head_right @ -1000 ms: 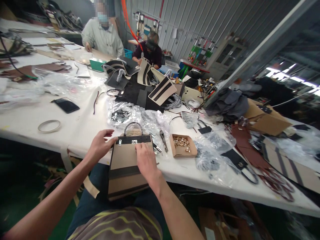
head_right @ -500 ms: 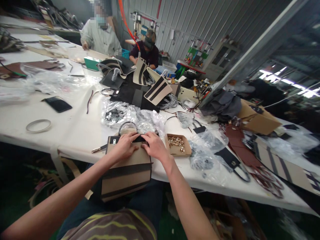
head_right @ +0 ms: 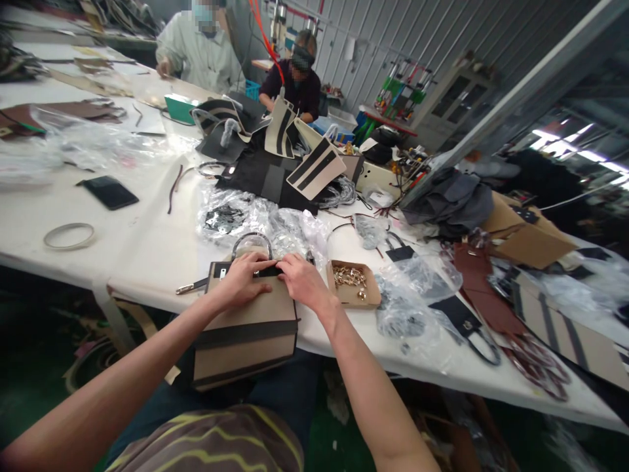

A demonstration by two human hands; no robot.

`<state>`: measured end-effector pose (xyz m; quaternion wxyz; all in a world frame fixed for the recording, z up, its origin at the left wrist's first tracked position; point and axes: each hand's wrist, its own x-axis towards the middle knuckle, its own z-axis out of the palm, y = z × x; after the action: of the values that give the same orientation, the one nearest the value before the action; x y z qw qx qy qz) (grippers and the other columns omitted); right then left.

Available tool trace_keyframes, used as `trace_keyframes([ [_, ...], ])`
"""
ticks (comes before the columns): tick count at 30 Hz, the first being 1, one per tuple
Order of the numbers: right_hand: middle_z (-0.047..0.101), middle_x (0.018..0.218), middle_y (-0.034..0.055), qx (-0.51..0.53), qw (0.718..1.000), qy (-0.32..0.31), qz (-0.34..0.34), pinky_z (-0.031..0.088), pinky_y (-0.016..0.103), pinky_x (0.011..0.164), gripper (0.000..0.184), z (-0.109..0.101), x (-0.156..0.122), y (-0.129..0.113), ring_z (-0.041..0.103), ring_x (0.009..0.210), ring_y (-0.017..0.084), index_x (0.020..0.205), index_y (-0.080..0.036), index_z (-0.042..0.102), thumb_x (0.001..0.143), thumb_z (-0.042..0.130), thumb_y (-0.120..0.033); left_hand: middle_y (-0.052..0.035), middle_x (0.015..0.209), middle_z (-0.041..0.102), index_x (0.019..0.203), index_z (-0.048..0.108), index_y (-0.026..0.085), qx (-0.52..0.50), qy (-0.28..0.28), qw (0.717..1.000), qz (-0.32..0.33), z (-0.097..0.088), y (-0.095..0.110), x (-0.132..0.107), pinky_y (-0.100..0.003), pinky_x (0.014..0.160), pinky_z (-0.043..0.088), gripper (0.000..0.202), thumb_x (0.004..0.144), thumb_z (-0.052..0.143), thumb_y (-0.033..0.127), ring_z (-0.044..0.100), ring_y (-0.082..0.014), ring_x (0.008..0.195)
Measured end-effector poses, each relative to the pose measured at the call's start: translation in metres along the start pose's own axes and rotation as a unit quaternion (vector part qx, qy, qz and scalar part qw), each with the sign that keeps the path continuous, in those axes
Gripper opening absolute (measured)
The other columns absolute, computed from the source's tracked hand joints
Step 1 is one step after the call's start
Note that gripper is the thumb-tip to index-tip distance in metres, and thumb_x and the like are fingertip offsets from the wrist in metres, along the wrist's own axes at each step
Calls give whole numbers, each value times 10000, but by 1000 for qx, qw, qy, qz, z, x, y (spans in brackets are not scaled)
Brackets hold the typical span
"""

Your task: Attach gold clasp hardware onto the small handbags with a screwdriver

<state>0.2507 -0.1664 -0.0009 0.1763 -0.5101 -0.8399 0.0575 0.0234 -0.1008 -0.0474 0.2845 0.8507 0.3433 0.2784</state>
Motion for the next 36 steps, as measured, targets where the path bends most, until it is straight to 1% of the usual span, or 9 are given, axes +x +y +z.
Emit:
trace_keyframes([
  [7, 719, 1235, 125, 33, 999, 35, 18, 569, 483, 1101, 293, 9, -5, -2, 632, 1239, 301, 1276, -218, 768, 1070, 578, -135, -75, 1324, 722, 1404, 806, 372, -3, 1, 1000, -11, -1, 5, 0, -581, 1190, 437, 629, 791, 913, 281, 621, -407, 1317],
  [10, 747, 1230, 101, 126, 989, 65, 35, 571, 435, 1088, 281, 8, -5, 4, 685, 1186, 262, 1236, -231, 812, 1090, 575, -187, -75, 1327, 722, 1410, 803, 364, -1, 1, 1000, -18, -1, 5, -1, -579, 1174, 447, 642, 785, 925, 283, 625, -408, 1313],
  [14, 806, 1091, 51, 252, 949, 139, 132, 597, 337, 912, 282, 12, -3, 9, 738, 970, 208, 1270, -240, 833, 1073, 638, -296, -63, 1373, 710, 1449, 775, 371, 8, -4, 1000, -22, -1, 3, -2, -557, 1171, 457, 672, 799, 932, 300, 625, -385, 1318],
  [16, 816, 997, 37, 272, 938, 144, 159, 588, 308, 815, 321, 15, -1, 7, 726, 859, 193, 1303, -224, 824, 1019, 698, -301, -55, 1375, 706, 1453, 770, 379, 10, -7, 1000, -26, -1, 4, -2, -546, 1166, 463, 672, 805, 934, 312, 627, -373, 1310],
  [21, 846, 1011, 50, 236, 957, 117, 118, 571, 309, 779, 241, 18, 5, -1, 739, 854, 199, 1111, -229, 873, 983, 669, -214, -45, 1313, 713, 1413, 790, 410, 16, -9, 1000, -23, -2, 4, -1, -534, 1163, 460, 633, 804, 942, 325, 626, -359, 1291],
  [25, 838, 997, 51, 215, 966, 106, 95, 555, 302, 748, 295, 13, 9, 0, 731, 861, 198, 1137, -240, 881, 988, 634, -177, -39, 1298, 717, 1426, 782, 424, 11, -5, 1000, -22, -3, 4, -2, -534, 1157, 457, 651, 804, 941, 316, 627, -355, 1281],
  [29, 817, 934, 40, 205, 968, 99, 101, 549, 299, 728, 290, 11, 9, 3, 691, 773, 179, 1142, -234, 883, 984, 644, -183, -41, 1301, 716, 1429, 780, 424, 9, -8, 1000, -22, -4, 6, -2, -538, 1162, 451, 656, 803, 939, 311, 622, -362, 1299],
  [33, 842, 1000, 50, 219, 966, 95, 100, 572, 300, 744, 276, 14, 7, 4, 734, 827, 189, 1130, -222, 876, 979, 648, -186, -42, 1298, 717, 1408, 794, 409, 7, -7, 1000, -29, -3, 5, -1, -549, 1165, 449, 640, 793, 945, 316, 628, -363, 1293],
  [36, 836, 976, 42, 216, 966, 96, 109, 584, 303, 753, 310, 16, 6, 2, 725, 793, 183, 1208, -214, 849, 973, 651, -176, -39, 1305, 720, 1412, 791, 404, 7, -7, 1000, -30, -1, 4, 0, -547, 1169, 448, 647, 790, 944, 318, 628, -362, 1298],
])
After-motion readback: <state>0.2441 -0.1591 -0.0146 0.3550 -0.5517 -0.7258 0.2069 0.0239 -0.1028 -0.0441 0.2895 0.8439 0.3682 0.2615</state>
